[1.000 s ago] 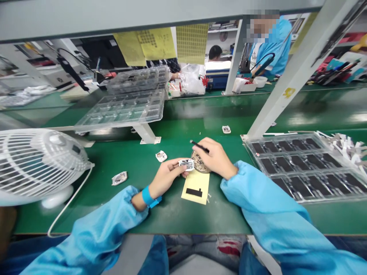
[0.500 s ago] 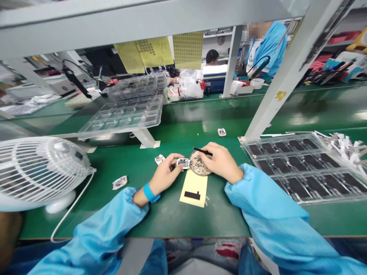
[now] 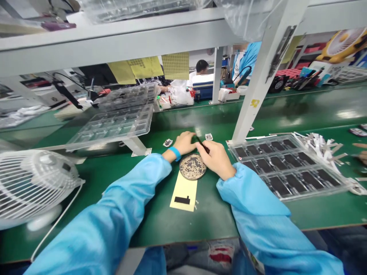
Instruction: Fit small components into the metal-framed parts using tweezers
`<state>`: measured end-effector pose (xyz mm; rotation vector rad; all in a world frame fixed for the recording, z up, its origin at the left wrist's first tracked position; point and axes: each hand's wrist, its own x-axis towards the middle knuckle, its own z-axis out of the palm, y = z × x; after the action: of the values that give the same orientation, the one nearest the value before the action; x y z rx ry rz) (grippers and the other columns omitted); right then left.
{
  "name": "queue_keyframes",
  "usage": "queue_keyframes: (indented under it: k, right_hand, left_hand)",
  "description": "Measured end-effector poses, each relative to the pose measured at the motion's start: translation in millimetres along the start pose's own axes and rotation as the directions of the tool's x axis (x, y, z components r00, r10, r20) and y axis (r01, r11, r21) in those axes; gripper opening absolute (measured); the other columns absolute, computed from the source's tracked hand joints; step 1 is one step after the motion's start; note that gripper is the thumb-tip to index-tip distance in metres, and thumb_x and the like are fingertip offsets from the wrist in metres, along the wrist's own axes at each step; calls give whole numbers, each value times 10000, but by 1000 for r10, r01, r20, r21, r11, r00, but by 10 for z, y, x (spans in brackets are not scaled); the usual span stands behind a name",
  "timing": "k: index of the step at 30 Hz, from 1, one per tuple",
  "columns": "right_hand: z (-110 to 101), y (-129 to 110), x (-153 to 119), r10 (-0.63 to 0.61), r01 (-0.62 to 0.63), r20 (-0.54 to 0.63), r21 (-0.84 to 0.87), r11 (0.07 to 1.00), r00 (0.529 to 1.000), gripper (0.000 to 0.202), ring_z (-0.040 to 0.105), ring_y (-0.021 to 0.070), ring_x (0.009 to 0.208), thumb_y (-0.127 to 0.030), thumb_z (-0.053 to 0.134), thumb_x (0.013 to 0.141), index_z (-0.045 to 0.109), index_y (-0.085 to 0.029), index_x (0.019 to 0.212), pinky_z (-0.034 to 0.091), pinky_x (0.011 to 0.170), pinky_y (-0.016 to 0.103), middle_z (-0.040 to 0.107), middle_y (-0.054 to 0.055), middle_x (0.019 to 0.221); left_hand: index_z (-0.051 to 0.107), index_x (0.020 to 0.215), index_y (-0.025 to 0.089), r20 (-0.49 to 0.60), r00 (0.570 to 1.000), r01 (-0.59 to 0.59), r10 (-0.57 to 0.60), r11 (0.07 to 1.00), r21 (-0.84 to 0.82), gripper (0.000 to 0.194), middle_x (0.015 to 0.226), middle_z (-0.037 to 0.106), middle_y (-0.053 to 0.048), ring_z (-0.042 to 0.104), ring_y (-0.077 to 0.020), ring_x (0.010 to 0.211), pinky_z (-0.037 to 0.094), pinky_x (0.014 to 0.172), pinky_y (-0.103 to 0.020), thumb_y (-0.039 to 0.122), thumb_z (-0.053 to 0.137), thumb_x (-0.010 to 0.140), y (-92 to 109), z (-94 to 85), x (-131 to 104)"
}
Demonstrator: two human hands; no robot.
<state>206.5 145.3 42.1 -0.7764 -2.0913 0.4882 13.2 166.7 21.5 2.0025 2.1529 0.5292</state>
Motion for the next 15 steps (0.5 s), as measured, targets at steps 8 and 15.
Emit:
queue_keyframes:
  k: [8, 15]
  right_hand:
    - [16, 34, -139, 294, -403, 294, 447, 799, 909, 473, 557, 132, 432, -619, 540, 954, 637, -169, 844, 459, 440, 250, 616, 3, 530]
    - [60, -148, -335, 111, -457, 598, 467, 757, 794, 300, 650, 156, 572, -425, 714, 865, 660, -149, 970, 528, 466, 253, 704, 55, 740]
  left_hand:
    - [704, 1163, 198, 80, 996, -46, 46, 999, -6, 389, 1286, 625, -146, 534, -309, 1228, 409, 1019, -435, 467, 513, 958, 251, 281, 428]
    - [642, 1252, 215, 57, 998, -38, 38, 999, 9, 538, 1346, 572, -124, 481, -313, 1260, 383, 1043, -437, 622, 512, 926, -169, 248, 183]
